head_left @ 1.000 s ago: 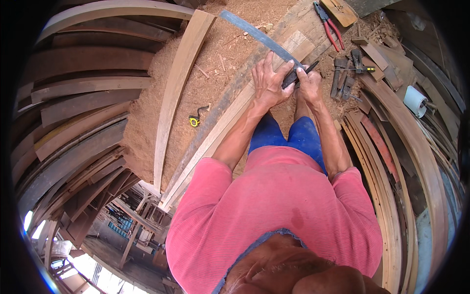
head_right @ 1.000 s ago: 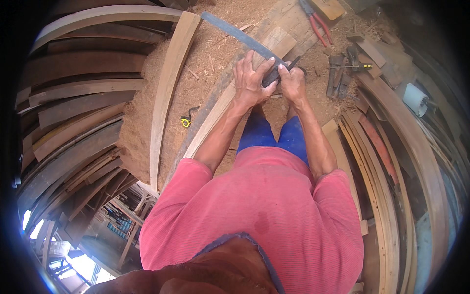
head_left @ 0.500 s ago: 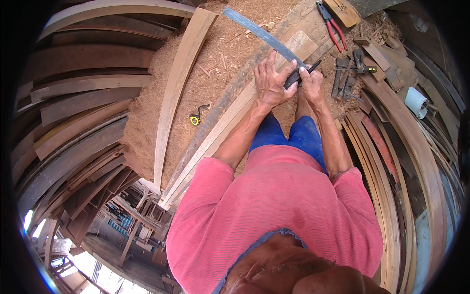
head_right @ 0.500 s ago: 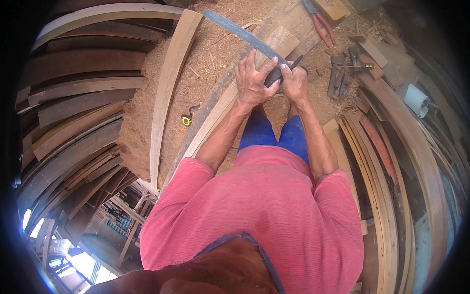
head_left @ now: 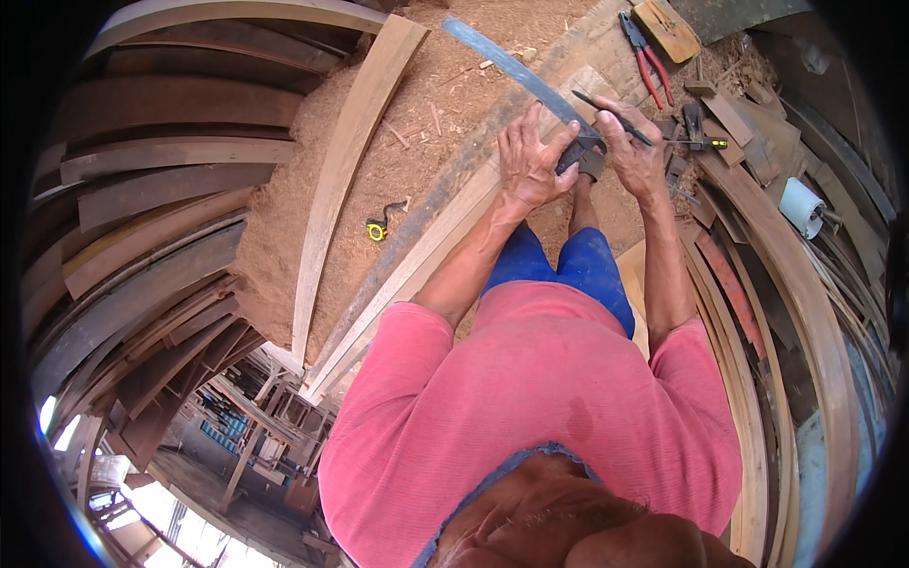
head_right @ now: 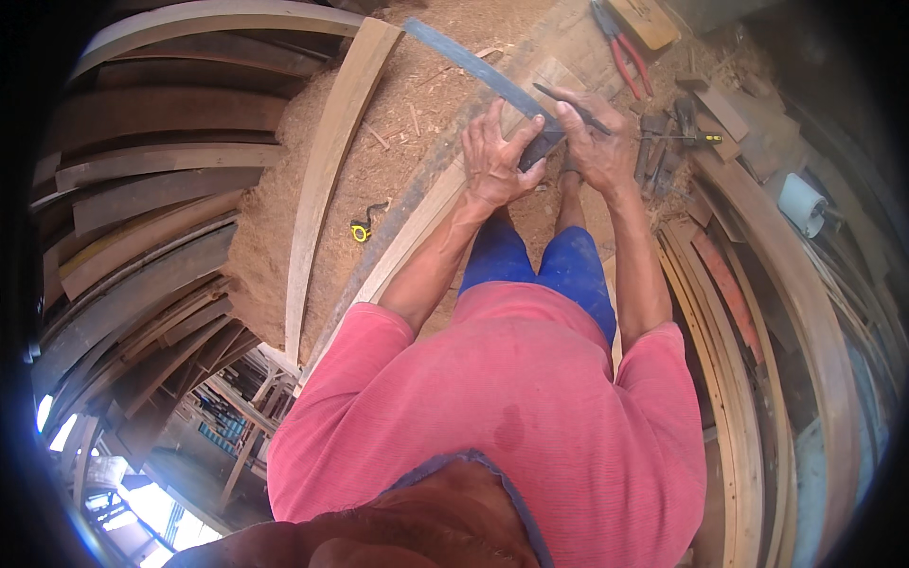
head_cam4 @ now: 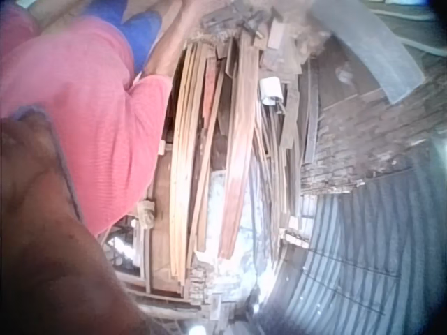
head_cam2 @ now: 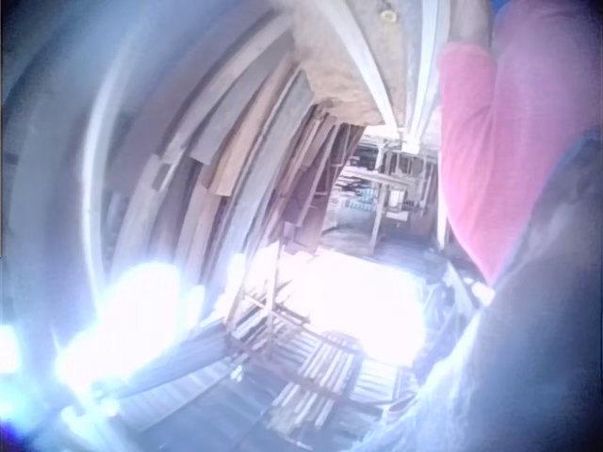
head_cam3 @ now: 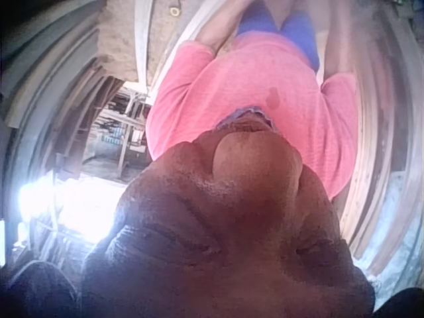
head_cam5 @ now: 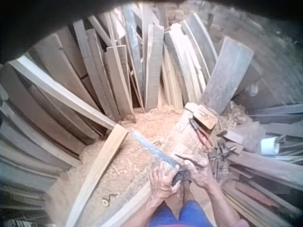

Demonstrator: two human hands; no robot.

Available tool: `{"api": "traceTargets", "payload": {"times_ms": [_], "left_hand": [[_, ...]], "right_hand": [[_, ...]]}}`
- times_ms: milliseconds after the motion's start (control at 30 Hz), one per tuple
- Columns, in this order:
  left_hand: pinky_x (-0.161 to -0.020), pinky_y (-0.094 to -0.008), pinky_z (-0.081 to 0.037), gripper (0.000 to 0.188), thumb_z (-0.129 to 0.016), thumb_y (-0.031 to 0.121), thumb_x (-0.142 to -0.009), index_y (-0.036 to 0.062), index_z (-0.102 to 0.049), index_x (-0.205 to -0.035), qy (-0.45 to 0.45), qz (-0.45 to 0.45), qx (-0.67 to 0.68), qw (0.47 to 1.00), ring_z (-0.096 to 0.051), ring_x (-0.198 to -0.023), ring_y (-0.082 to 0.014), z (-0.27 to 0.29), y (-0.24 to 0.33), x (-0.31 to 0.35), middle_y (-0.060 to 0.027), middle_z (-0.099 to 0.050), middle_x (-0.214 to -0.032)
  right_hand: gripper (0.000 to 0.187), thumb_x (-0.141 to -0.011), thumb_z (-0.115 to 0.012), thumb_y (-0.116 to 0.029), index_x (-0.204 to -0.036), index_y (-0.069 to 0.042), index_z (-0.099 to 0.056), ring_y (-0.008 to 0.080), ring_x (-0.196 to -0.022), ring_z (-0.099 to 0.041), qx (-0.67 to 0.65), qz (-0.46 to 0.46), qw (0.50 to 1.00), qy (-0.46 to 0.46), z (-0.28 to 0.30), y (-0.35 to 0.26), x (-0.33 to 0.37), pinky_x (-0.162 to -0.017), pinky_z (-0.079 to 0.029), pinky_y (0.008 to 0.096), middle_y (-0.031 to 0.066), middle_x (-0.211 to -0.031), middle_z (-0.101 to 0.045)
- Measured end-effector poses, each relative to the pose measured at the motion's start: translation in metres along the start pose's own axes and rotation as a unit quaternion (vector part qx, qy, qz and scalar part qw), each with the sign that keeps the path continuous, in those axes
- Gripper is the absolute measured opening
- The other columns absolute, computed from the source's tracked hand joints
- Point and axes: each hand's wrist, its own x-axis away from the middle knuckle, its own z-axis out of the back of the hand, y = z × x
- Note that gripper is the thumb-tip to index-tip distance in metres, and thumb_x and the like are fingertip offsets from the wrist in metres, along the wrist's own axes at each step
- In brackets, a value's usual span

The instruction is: The person handles several wooden planks, aligning them against a curved wooden structure. Using a metal ruler and a pencil, the person marks lines on the planks. The person repeatedly positions the ruler and draws lines on different pieces of wood.

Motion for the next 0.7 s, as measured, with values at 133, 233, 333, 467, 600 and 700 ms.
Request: {"api": "traceTargets", "payload": {"times_ms": [133,233,333,467,600,700], "left_hand": [[-0.108,-0.0561,-0.04,0.075,-0.09,0.032,-0.063,0.0336,-0.073,-0.136,-0.004,0.005,0.001,1.0,-0.049,-0.13,-0.0428,-0.001,-0.001,0.001,-0.0249,-0.045,-0.155],[-0.107,-0.0558,-0.04,0.075,-0.089,0.032,-0.063,0.0339,-0.073,-0.136,0.0,0.004,0.002,1.0,-0.048,-0.13,-0.0429,-0.003,-0.002,0.002,-0.0247,-0.045,-0.156],[-0.106,-0.0557,-0.04,0.075,-0.089,0.033,-0.063,0.0339,-0.073,-0.136,0.001,0.002,-0.003,1.0,-0.048,-0.129,-0.0429,-0.004,-0.002,0.003,-0.0241,-0.045,-0.156],[-0.107,-0.0559,-0.04,0.075,-0.09,0.034,-0.063,0.0342,-0.073,-0.136,0.0,0.0,0.0,1.0,-0.048,-0.129,-0.0428,-0.004,-0.003,0.002,-0.0234,-0.045,-0.155],[-0.107,-0.0564,-0.04,0.074,-0.09,0.036,-0.064,0.0346,-0.073,-0.136,-0.005,0.003,-0.002,1.0,-0.048,-0.13,-0.043,-0.003,-0.002,0.002,-0.0235,-0.046,-0.154],[-0.107,-0.0558,-0.04,0.074,-0.09,0.036,-0.064,0.0344,-0.073,-0.136,-0.009,0.003,-0.017,1.0,-0.049,-0.13,-0.0431,-0.003,0.0,0.002,-0.0234,-0.046,-0.154]], "right_hand": [[0.026,-0.102,-0.071,-0.022,-0.117,-0.001,-0.079,0.0288,-0.1,-0.074,0.024,-0.003,0.998,-0.061,-0.004,-0.003,-0.012,-0.088,-0.057,0.0387,0.0186,-0.107,-0.078],[0.027,-0.102,-0.071,-0.023,-0.114,0.0,-0.078,0.0307,-0.096,-0.075,0.139,0.02,0.987,-0.073,0.011,-0.005,-0.011,-0.085,-0.058,0.0397,0.019,-0.105,-0.077],[0.027,-0.101,-0.069,-0.022,-0.112,0.0,-0.078,0.0339,-0.093,-0.075,0.141,0.022,0.986,-0.082,0.019,-0.007,-0.007,-0.083,-0.058,0.0404,0.0205,-0.103,-0.077],[0.026,-0.101,-0.068,-0.022,-0.11,0.0,-0.079,0.0325,-0.093,-0.075,0.136,0.04,0.987,-0.083,0.016,-0.008,-0.006,-0.083,-0.058,0.0395,0.0212,-0.102,-0.077],[0.026,-0.102,-0.068,-0.022,-0.111,0.0,-0.079,0.0317,-0.093,-0.076,0.178,0.016,0.98,-0.092,0.025,-0.012,-0.005,-0.084,-0.058,0.0392,0.0205,-0.104,-0.078],[0.026,-0.103,-0.067,-0.021,-0.113,0.0,-0.078,0.0335,-0.094,-0.076,0.175,-0.005,0.981,-0.084,0.028,-0.015,-0.009,-0.085,-0.058,0.0404,0.02,-0.107,-0.078]]}}
